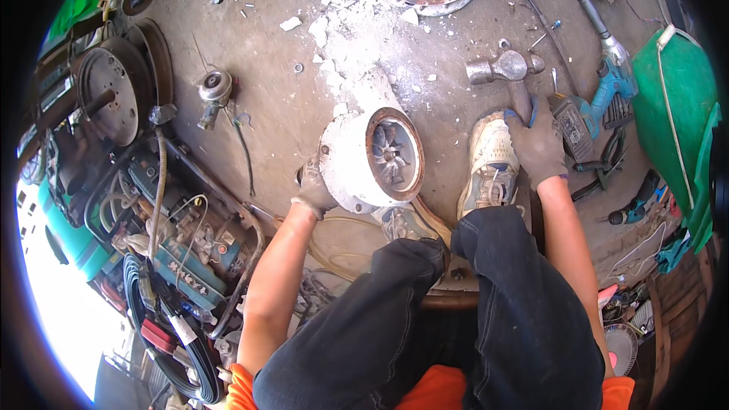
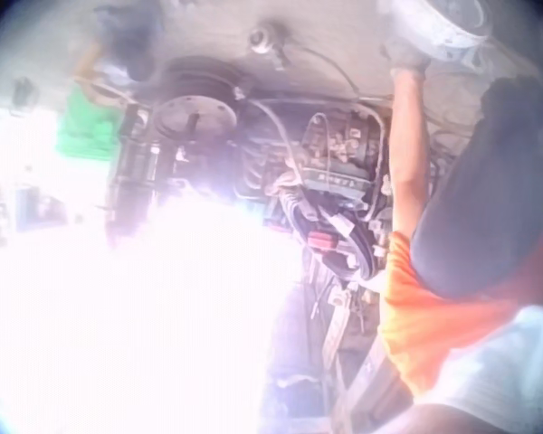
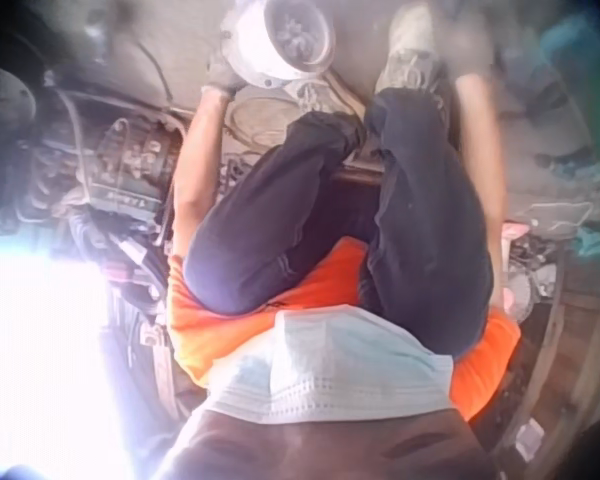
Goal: The person uses a hammer, pry bar, and impact driver to disassemble a white cylindrical mechanical housing, removing internal components and debris while seated on a low stool in a workshop.
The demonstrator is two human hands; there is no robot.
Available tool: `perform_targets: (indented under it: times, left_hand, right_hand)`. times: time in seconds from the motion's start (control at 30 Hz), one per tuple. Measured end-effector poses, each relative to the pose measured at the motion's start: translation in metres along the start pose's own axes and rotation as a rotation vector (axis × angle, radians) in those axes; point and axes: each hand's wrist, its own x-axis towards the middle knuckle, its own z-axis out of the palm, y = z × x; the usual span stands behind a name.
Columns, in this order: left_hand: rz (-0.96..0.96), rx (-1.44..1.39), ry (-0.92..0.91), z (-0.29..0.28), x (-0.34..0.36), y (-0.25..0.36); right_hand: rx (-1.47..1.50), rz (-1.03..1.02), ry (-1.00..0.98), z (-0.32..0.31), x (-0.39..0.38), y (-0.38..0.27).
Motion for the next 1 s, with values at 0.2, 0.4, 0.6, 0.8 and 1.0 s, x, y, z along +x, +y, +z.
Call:
perform_targets:
  times: [0.2, 0.4, 0.6, 0.8, 1.0]
  left_hand:
    - [-0.081, -0.125, 0.324, -0.007, 0.004, 0.044]
    - [-0.153, 0.034, 0.330, 0.016, -0.012, 0.007]
    - [0.044, -0.056, 0.098, -0.009, 0.003, -0.003]
    - [-0.019, -0.006, 0.254, 0.010, -0.005, 0.002]
    - [-0.047, -0.164, 0.111, -0.011, 0.001, 0.006]
  right_hand:
    - [-0.230, -0.238, 0.145, 0.011, -0.009, 0.028]
    - [0.037, -0.480, -0.064, -0.004, -0.040, -0.033]
    - [-0.026, -0.583, -0.704, 0.020, -0.037, -0.074]
    - [-0.158, -0.604, -0.858, 0.051, -0.019, -0.077]
    - [-0.037, -0.593, -0.654, 0.078, -0.029, -0.053]
